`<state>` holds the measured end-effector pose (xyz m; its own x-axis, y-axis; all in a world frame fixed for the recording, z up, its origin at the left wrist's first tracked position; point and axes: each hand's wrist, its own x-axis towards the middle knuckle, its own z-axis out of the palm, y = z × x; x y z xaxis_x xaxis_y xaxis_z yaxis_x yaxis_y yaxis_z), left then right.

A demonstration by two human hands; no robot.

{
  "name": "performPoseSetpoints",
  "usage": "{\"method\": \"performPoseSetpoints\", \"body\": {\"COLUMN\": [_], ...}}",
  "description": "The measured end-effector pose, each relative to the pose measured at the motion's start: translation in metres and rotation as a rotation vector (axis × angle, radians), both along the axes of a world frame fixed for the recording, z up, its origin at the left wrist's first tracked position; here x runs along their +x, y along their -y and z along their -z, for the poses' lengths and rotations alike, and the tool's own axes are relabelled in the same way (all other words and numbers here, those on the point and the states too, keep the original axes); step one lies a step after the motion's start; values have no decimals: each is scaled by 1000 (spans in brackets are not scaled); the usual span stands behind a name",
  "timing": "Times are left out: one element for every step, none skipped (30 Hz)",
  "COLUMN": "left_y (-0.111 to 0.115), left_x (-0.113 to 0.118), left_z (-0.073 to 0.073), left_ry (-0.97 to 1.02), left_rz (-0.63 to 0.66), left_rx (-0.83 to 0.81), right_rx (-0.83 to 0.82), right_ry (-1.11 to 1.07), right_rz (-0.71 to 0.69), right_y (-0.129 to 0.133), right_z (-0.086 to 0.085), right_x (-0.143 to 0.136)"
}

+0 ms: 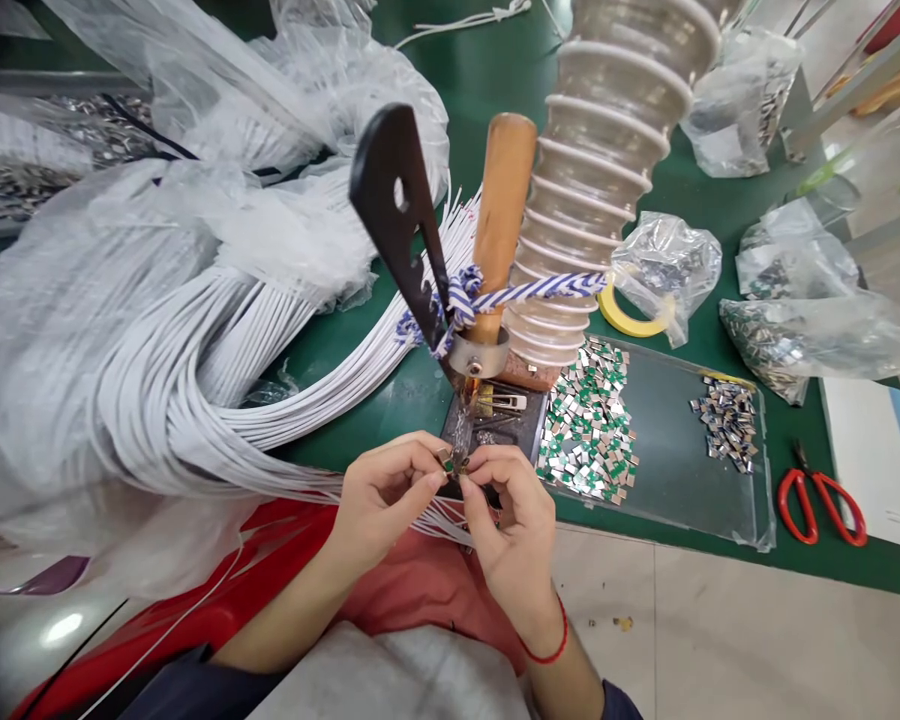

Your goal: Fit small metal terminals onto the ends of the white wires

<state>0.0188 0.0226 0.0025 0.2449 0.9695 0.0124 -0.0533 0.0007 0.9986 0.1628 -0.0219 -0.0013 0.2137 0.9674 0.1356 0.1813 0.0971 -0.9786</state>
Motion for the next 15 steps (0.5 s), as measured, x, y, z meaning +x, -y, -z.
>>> {"method": "performPoseSetpoints", "body": {"left_y": [0, 1, 2, 2, 3, 5, 6, 8, 10, 12, 15, 17, 21, 24, 28], "left_x": [0, -1, -2, -3, -5, -7, -9, -11, -14, -17, -20, -22, -23, -23, -23], "left_z": [0, 1, 2, 3, 5, 6, 7, 8, 9, 9, 8, 7, 4, 2, -1], "left_ry": [1, 1, 1, 0, -2, -5, -7, -11, -15, -19, -22, -21, -17, -12, -12], "left_rz": [0, 0, -1, -3, -5, -6, -4, -4, -4, 0, 9, 32, 71, 134, 228], "left_rx": [-8, -17, -26, -35, -42, -48, -50, -53, -55, -60, -64, -68, -71, -64, -54], "right_rx": [0, 0, 4, 4, 2, -2, -3, -11, -16, -24, -32, -40, -42, -32, -14], "right_ry": [0, 0, -1, -4, -12, -24, -33, -35, -28, -12, 8, 26, 36, 39, 36], "right_rz": [0, 5, 16, 27, 37, 49, 62, 73, 83, 93, 106, 122, 146, 182, 224], "right_y": [0, 1, 2, 4, 6, 8, 10, 13, 15, 18, 21, 23, 25, 27, 28], "right_z": [0, 0, 0, 1, 1, 2, 2, 3, 3, 3, 4, 5, 5, 6, 7], "right_x": [0, 1, 1, 2, 2, 3, 5, 7, 9, 12, 15, 19, 23, 28, 34]}}
